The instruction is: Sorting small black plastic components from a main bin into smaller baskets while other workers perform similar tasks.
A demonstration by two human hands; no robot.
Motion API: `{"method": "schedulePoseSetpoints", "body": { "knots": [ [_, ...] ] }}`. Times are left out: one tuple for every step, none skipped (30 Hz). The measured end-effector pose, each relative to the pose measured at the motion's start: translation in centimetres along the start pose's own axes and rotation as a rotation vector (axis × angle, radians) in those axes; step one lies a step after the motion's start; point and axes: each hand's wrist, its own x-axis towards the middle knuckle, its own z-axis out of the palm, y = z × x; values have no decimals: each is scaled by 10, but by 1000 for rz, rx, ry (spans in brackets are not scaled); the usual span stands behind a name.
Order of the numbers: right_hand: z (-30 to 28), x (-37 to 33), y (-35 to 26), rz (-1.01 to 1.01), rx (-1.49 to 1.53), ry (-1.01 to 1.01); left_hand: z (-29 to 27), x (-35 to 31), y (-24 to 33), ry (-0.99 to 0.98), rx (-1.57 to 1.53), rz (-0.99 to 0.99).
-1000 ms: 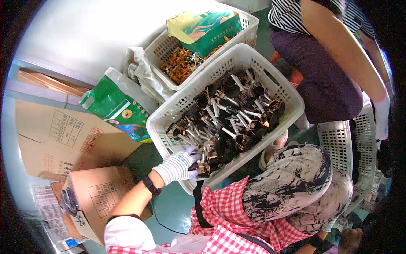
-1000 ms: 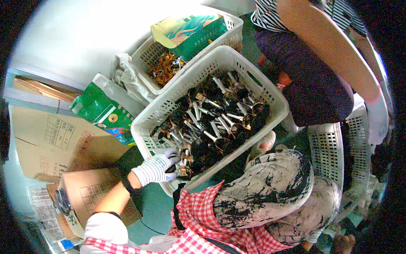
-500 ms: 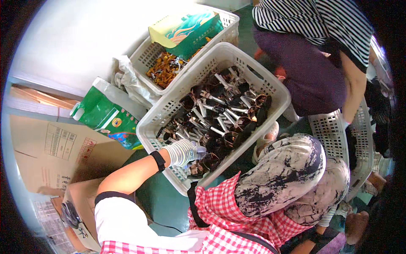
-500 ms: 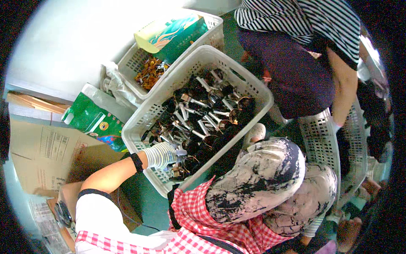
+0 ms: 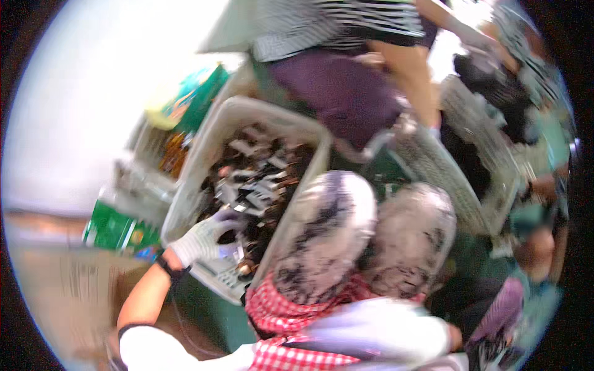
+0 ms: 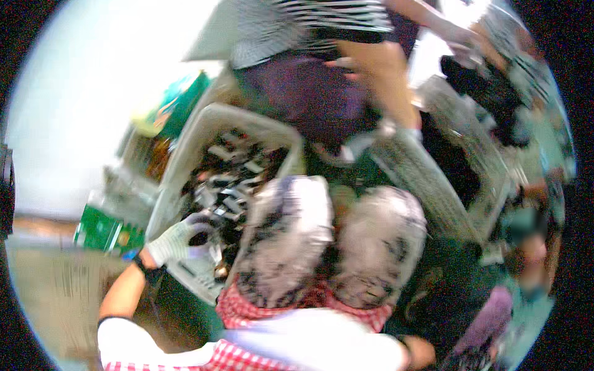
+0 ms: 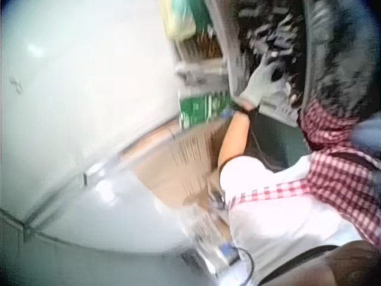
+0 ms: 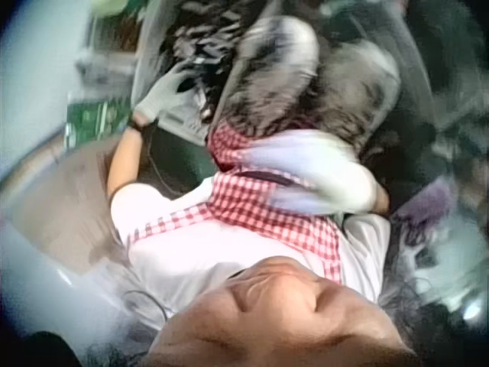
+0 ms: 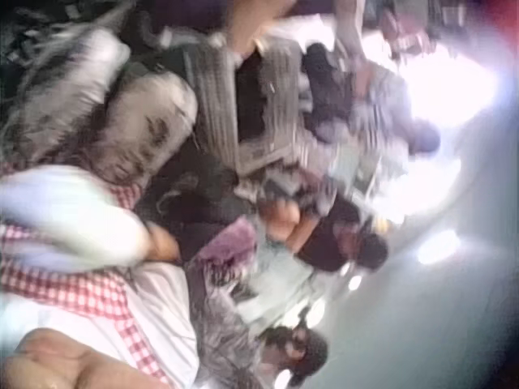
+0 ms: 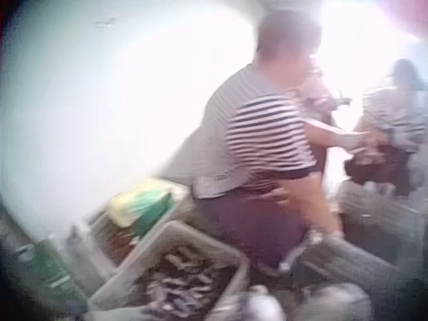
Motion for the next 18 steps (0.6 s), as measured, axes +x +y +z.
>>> {"method": "schedulePoseSetpoints", "body": {
  "knots": [
    [35,57,-4,-51,81,199,-11,1,13,-45,51,-61],
    [62,74,-7,9,-1,272,-11,17,32,-43,58,-129],
    [99,84,8,-112,101,171,-18,20,38,-67,88,-154],
    [120,88,16,-208,183,68,-18,28,55,-48,106,-163],
    [124,94,8,-99,163,-106,-20,23,57,-58,105,-142],
    [125,98,3,9,154,-284,-22,23,66,-44,84,-135],
    [133,100,5,-51,195,-285,-16,20,56,-3,143,-55],
    [139,101,6,-116,240,-295,-15,18,56,-7,202,-4],
    [135,101,-1,-89,203,-274,-12,18,61,1,162,-21],
    [131,104,-11,-89,190,-236,-11,17,64,8,125,-47],
    [128,109,-22,-177,379,-146,-9,17,62,24,128,-21],
    [125,112,-28,-273,565,-54,-8,19,58,39,130,5],
    [121,112,-32,-350,642,-6,-7,17,51,120,150,1],
    [121,112,-33,-408,626,13,-15,26,57,84,218,34],
    [123,112,-34,-471,623,15,-22,31,57,151,114,33],
    [125,112,-35,-524,614,13,-29,35,57,220,7,30],
    [129,112,-35,-571,608,18,-38,43,68,368,-142,-9],
    [132,112,-34,-624,598,24,-55,53,84,407,-417,-210]
  ]
}}
